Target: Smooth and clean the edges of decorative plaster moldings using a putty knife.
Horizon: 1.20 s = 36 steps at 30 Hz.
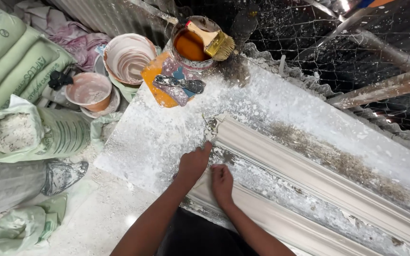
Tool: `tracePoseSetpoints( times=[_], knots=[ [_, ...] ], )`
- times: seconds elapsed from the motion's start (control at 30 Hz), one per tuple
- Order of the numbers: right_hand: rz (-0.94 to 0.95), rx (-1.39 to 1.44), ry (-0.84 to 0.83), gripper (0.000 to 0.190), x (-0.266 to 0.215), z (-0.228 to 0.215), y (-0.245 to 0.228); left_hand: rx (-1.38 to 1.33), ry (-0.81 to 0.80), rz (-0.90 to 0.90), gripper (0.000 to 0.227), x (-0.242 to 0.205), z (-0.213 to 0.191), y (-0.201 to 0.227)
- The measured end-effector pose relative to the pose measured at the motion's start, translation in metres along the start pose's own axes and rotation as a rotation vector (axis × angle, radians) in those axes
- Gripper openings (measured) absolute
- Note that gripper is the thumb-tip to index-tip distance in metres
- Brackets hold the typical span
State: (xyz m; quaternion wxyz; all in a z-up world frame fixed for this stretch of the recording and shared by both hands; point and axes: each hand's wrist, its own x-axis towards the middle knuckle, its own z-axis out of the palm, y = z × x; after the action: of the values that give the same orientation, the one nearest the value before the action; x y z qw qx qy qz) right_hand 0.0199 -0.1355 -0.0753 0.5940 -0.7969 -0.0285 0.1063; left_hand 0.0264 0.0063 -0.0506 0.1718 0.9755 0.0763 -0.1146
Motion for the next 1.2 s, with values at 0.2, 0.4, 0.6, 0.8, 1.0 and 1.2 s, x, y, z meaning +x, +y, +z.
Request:
tracePoseSetpoints(
  times=[0.2, 0.4, 0.6, 0.8, 1.0, 1.2],
  knots=[
    [0.185, -0.134, -0.017, 0.048, 0.065, -0.057, -0.018, 0.061, 0.063, 0.053, 0.037, 0.004, 0.007, 0.002],
    [-0.153, -0.577, -0.278, 0.038, 0.167, -0.073, -0.041, 0.001, -0.01, -0.034, 0.03, 0.007, -0.013, 0.023],
    [-0.164, -1.127, -0.874, 0.041, 0.229, -0.001, -0.066, -0.027, -0.089, -0.094, 0.029, 0.008, -0.032, 0.037],
    [-0.079, -1.074, -0.949, 0.043, 0.239, 0.017, -0.06, -0.072, -0.154, -0.113, 0.025, 0.02, -0.057, 0.039],
    [0.104, -0.116, -0.509, 0.027, 0.175, -0.018, -0.047, -0.021, -0.025, -0.034, 0.031, 0.009, -0.016, 0.019],
    [0.067, 0.613, -0.244, 0.028, 0.181, -0.03, -0.005, 0.115, 0.044, 0.053, 0.035, 0.007, 0.003, 0.003]
  ],
)
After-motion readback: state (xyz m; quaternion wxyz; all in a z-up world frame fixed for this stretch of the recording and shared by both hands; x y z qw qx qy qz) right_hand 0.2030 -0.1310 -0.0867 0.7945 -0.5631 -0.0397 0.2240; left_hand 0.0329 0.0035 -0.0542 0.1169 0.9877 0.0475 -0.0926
